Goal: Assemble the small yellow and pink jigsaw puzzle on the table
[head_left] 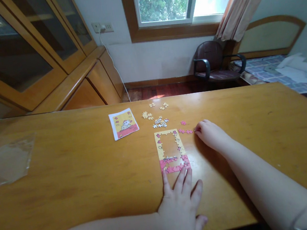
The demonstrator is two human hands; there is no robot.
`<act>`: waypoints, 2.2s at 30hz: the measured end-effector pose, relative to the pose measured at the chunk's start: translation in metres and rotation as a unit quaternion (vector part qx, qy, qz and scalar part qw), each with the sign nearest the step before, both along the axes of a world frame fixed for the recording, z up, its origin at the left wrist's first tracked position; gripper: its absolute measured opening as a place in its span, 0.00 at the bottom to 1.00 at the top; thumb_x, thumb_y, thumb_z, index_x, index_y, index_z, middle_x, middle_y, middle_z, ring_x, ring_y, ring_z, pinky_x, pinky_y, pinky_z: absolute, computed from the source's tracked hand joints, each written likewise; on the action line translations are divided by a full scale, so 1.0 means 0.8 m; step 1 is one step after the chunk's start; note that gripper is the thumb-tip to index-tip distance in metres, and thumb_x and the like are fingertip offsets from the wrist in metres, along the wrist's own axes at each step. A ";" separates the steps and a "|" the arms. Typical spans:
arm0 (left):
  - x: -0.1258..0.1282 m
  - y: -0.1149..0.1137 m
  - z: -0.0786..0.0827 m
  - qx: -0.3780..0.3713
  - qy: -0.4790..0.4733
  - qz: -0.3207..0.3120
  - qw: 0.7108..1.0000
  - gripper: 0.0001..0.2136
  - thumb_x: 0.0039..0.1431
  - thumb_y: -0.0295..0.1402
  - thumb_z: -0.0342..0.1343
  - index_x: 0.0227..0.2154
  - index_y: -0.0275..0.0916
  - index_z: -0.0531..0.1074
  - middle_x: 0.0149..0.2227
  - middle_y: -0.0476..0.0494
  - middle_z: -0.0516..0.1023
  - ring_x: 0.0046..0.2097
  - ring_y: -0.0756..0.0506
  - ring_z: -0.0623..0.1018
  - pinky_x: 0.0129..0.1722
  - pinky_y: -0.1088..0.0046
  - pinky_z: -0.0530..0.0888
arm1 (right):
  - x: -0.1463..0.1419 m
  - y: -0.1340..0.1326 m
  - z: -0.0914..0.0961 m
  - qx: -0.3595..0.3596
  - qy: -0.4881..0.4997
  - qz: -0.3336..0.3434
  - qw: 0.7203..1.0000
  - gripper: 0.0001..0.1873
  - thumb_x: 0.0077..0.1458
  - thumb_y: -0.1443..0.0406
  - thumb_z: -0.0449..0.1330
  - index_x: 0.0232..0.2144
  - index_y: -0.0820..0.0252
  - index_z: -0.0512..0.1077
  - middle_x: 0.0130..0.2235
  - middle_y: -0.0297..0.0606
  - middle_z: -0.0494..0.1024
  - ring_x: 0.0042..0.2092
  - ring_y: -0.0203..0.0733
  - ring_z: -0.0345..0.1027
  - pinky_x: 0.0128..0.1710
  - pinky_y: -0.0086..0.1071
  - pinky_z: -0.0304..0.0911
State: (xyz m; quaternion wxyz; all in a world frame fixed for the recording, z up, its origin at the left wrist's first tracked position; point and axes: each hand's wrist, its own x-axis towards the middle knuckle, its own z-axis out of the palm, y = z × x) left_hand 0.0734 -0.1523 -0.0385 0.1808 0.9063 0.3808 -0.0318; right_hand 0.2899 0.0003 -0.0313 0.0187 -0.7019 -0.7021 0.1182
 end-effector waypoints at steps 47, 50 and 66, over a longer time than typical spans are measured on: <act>-0.001 0.000 -0.001 0.010 0.005 -0.005 1.000 0.31 0.62 0.49 0.44 0.66 0.44 0.49 0.68 0.32 0.42 0.68 0.33 0.41 0.54 0.28 0.30 | -0.009 -0.011 0.021 -0.100 0.108 0.026 0.989 0.05 0.44 0.68 0.61 0.28 0.60 0.73 0.28 0.34 0.76 0.28 0.35 0.65 0.27 0.27 0.54; -0.001 0.001 0.001 -0.004 0.004 -0.008 1.000 0.31 0.62 0.49 0.43 0.65 0.43 0.50 0.68 0.32 0.41 0.68 0.33 0.42 0.54 0.28 0.32 | -0.014 -0.012 0.017 -0.096 0.126 0.036 0.987 0.04 0.43 0.68 0.62 0.27 0.60 0.72 0.28 0.34 0.76 0.28 0.36 0.66 0.28 0.27 0.55; 0.002 -0.002 -0.004 0.024 0.013 0.003 1.000 0.32 0.61 0.50 0.44 0.65 0.45 0.49 0.68 0.32 0.43 0.68 0.33 0.40 0.54 0.28 0.32 | -0.041 -0.030 0.025 -0.154 0.291 0.098 0.939 0.04 0.46 0.66 0.62 0.28 0.60 0.73 0.28 0.33 0.77 0.30 0.35 0.68 0.32 0.28 0.61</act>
